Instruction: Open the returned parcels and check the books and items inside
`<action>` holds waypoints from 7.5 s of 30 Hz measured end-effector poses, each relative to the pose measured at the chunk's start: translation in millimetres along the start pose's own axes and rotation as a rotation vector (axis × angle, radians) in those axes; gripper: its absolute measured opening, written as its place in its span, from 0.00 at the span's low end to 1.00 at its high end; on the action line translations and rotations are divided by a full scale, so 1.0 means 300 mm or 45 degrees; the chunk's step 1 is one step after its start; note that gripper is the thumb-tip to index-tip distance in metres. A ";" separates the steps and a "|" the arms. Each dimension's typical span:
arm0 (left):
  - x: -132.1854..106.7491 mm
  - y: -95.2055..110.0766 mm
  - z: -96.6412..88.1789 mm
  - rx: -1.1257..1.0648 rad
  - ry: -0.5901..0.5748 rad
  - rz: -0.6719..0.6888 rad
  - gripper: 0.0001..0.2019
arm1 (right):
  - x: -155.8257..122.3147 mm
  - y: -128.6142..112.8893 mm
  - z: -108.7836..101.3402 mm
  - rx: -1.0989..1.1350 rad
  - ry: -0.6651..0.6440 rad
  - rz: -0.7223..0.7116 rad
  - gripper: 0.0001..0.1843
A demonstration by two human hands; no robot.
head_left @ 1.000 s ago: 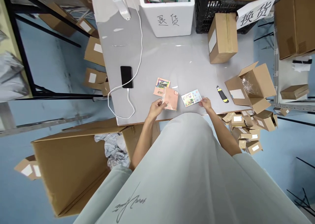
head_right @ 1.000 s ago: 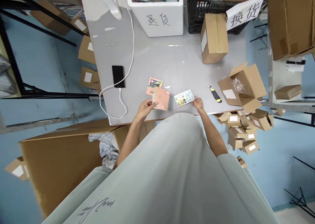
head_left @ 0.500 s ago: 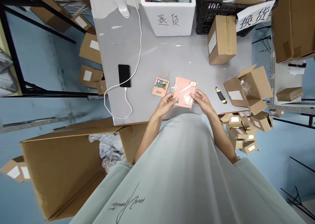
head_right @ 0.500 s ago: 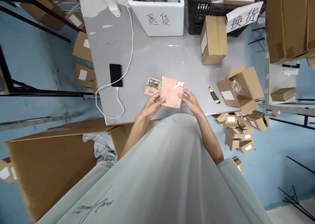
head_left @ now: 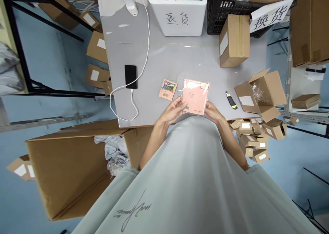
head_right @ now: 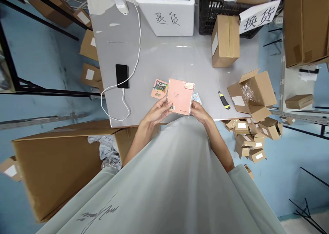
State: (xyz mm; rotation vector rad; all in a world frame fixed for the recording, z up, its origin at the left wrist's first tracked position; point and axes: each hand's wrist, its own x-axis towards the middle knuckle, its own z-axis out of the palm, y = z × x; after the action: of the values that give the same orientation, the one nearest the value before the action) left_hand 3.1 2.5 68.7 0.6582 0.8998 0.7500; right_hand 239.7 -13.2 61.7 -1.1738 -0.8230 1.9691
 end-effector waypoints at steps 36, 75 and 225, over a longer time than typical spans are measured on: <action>0.006 -0.091 0.070 -0.019 0.017 -0.015 0.38 | -0.115 -0.051 0.037 -1.291 0.111 -0.540 0.06; 0.042 -0.159 -0.092 -0.196 0.441 0.106 0.30 | -0.110 -0.060 -0.044 -0.656 0.822 -0.564 0.25; 0.032 -0.178 0.210 -0.030 0.345 0.153 0.22 | -0.114 0.089 -0.649 -0.234 0.801 -0.254 0.24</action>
State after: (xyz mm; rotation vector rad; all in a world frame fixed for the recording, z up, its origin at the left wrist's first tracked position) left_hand 77.0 -32.3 53.0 0.6019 1.1039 0.9723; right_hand 421.5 -23.2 -19.4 -1.6270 -0.7505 1.2639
